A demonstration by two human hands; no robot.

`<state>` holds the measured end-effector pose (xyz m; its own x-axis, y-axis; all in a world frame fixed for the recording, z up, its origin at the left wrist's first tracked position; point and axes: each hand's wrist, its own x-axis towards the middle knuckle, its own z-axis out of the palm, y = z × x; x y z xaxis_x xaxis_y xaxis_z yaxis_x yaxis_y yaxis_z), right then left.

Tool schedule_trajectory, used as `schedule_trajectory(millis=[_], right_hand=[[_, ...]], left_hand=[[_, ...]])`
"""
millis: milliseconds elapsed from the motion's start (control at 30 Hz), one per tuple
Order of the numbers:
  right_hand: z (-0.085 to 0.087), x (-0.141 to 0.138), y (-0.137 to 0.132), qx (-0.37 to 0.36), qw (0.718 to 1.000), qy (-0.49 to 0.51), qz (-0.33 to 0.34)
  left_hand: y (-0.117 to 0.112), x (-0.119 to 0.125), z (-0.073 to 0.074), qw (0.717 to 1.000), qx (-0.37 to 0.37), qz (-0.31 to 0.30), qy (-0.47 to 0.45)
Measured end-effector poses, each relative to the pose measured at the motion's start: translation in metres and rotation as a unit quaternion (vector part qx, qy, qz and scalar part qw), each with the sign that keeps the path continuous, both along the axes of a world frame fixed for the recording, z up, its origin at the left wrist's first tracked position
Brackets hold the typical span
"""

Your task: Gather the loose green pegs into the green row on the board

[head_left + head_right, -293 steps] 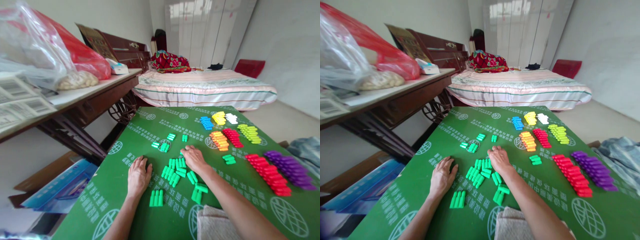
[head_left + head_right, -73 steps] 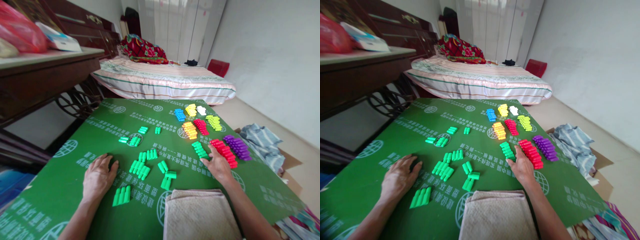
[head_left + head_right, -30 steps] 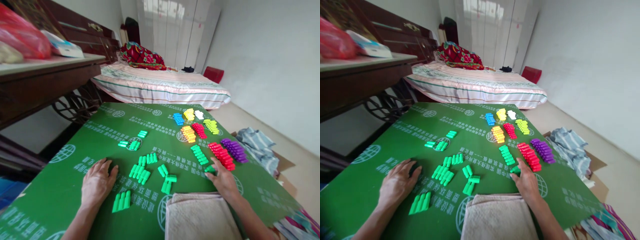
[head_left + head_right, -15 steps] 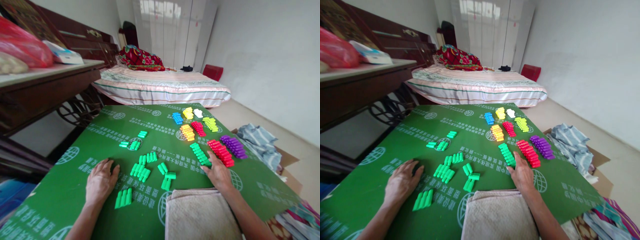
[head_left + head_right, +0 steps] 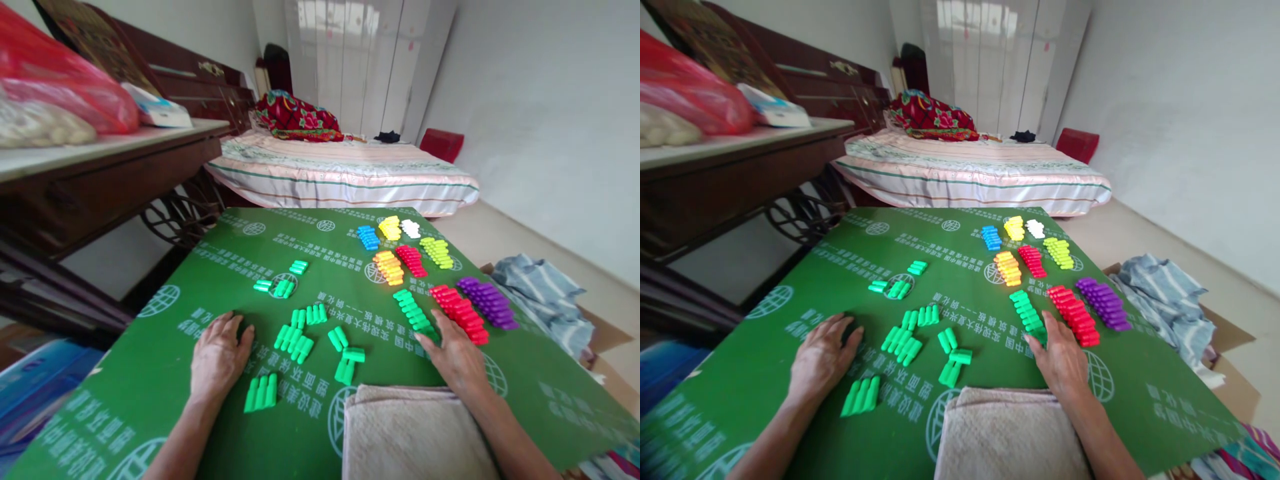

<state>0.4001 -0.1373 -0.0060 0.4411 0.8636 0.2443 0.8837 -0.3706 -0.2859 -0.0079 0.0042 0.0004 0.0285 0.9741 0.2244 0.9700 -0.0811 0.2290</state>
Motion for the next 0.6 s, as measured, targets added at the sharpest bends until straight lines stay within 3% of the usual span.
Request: schedule_trajectory(millis=[100, 200, 400, 600], right_hand=[[0.013, -0.012, 0.008, 0.015, 0.999, -0.027, 0.042], [0.033, -0.037, 0.034, -0.008, 0.993, -0.007, 0.115], [0.065, -0.117, 0.133, -0.106, 0.953, 0.029, 0.284], [0.060, -0.191, 0.228, -0.150, 0.938, 0.001, 0.311]], left_hand=[[-0.003, 0.002, 0.000, 1.000, 0.009, 0.007, 0.002], [-0.006, 0.003, 0.000, 1.000, 0.016, 0.015, 0.007], [-0.011, 0.002, -0.003, 0.999, 0.017, 0.024, 0.014], [-0.013, 0.000, -0.004, 0.999, 0.018, 0.028, 0.017]])
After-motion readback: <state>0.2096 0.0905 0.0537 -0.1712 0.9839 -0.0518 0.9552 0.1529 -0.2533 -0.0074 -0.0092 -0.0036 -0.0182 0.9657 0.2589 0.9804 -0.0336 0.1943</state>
